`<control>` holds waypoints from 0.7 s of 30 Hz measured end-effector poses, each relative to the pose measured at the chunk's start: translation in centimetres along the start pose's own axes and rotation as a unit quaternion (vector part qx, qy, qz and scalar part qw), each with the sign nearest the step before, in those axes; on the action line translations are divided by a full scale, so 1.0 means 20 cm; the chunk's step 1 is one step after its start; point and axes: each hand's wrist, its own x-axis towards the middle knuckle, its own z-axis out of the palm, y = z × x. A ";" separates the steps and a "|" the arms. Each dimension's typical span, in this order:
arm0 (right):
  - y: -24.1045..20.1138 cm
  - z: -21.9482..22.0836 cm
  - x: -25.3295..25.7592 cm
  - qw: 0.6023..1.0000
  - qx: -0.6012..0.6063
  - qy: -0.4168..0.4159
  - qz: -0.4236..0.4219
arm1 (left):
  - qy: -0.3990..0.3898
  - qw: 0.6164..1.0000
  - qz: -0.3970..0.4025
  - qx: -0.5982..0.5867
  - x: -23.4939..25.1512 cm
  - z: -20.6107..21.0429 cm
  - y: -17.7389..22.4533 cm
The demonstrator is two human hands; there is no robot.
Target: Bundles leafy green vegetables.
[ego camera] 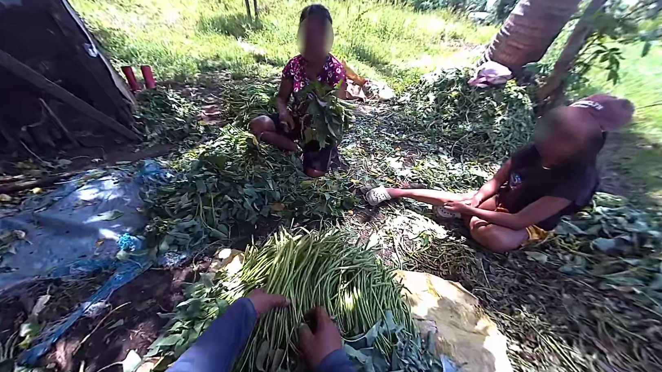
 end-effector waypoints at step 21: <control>0.00 -0.05 -0.05 0.920 0.389 -0.045 -0.035 | -0.088 0.947 0.068 -0.302 -0.22 -0.07 -0.20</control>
